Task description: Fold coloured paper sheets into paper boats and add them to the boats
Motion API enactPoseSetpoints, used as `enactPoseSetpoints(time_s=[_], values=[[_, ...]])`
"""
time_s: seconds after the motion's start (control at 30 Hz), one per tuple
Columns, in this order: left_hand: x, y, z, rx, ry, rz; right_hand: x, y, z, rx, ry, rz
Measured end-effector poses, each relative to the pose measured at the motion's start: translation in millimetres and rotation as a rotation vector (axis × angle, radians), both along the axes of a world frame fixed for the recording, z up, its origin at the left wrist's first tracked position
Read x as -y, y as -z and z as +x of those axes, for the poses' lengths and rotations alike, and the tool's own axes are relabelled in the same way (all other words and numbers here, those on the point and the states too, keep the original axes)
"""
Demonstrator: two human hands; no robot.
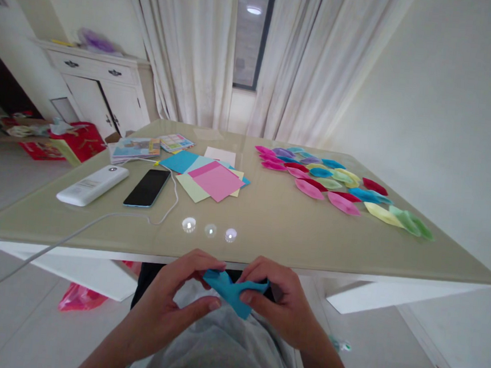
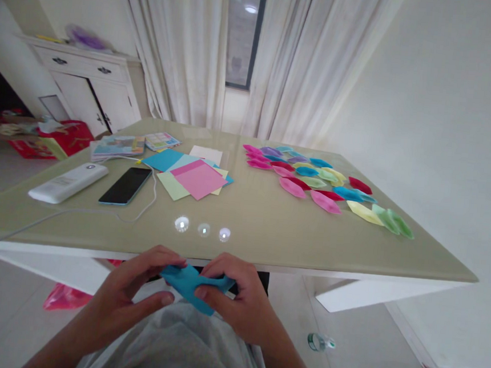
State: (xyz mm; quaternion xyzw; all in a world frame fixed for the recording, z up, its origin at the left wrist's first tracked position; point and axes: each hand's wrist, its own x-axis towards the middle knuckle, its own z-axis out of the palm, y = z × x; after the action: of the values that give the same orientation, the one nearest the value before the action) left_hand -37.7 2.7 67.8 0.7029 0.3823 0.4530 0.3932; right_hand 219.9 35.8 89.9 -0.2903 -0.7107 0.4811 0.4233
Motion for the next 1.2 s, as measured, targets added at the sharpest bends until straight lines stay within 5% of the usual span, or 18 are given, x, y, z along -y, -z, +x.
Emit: enactPoseSetpoints(time_s=[0.13, 0.27, 0.53, 1.03, 1.2], values=[[-4.9, -0.9, -1.7, 0.129, 0.013, -0.095, -2.8, 4.6, 1.8, -0.085, 0.004, -0.103], [-5.8, -6.9, 0.0, 0.194, 0.028, -0.019, -3.1, 4.7, -0.7, -0.1, 0.052, -0.152], [-5.0, -10.7, 3.8, -0.015, 0.005, 0.162, 5.6, 2.7, -3.1, -0.006, 0.134, -0.164], [0.5, -27.8, 3.6, -0.348, 0.212, 0.464, 6.7, -16.1, -4.0, 0.158, 0.038, -0.151], [2.5, -25.9, 0.0, -0.331, 0.172, 0.488, 6.5, -13.9, 0.0, 0.135, 0.011, -0.135]])
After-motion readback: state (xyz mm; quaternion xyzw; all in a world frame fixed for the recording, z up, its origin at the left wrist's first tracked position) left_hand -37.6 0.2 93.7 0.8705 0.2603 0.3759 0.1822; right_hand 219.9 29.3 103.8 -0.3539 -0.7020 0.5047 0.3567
